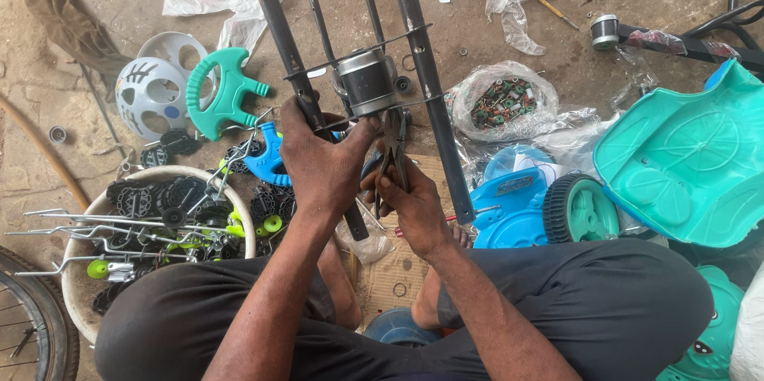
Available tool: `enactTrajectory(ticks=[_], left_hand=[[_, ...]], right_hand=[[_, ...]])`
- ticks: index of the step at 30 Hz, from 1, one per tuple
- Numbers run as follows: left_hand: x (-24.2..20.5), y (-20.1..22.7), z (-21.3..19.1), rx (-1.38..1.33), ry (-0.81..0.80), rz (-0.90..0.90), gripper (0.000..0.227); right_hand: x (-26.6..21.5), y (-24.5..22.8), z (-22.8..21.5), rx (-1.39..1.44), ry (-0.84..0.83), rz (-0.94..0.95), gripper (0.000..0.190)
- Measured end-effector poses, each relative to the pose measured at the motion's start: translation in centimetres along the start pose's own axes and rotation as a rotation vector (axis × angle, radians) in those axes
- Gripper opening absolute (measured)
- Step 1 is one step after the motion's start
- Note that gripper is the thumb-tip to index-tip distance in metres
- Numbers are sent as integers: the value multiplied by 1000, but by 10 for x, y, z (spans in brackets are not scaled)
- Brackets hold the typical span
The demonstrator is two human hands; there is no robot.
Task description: The person assembles a child's tricycle by attaching the handlebars to the frame and then installing a wheel. They use pliers to tighten a bolt on the handlebar stem and then secure the wheel onto the axle with a nut.
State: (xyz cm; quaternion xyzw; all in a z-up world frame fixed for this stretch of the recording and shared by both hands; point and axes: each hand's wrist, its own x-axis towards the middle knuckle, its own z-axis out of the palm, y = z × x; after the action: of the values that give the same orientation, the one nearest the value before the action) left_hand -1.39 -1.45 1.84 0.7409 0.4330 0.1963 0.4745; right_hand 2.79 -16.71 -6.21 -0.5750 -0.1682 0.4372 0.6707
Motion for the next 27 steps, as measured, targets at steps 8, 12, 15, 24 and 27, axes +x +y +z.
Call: enactTrajectory(ticks=[8, 12, 15, 24, 27], left_hand=[[-3, -1, 1, 2, 37, 61, 69], [-3, -1, 1, -2, 44, 41, 66], [-2, 0, 1, -17, 45, 49, 68], [-1, 0, 1, 22, 13, 34, 70], [-1, 0, 1, 16, 27, 71, 71]], right_hand=[[0, 14, -2, -49, 43, 77, 47], [0, 18, -1, -51, 32, 60, 49], [-1, 17, -1, -80, 37, 41, 51], [-2, 13, -2, -86, 35, 16, 67], [-2, 16, -2, -116, 40, -3, 65]])
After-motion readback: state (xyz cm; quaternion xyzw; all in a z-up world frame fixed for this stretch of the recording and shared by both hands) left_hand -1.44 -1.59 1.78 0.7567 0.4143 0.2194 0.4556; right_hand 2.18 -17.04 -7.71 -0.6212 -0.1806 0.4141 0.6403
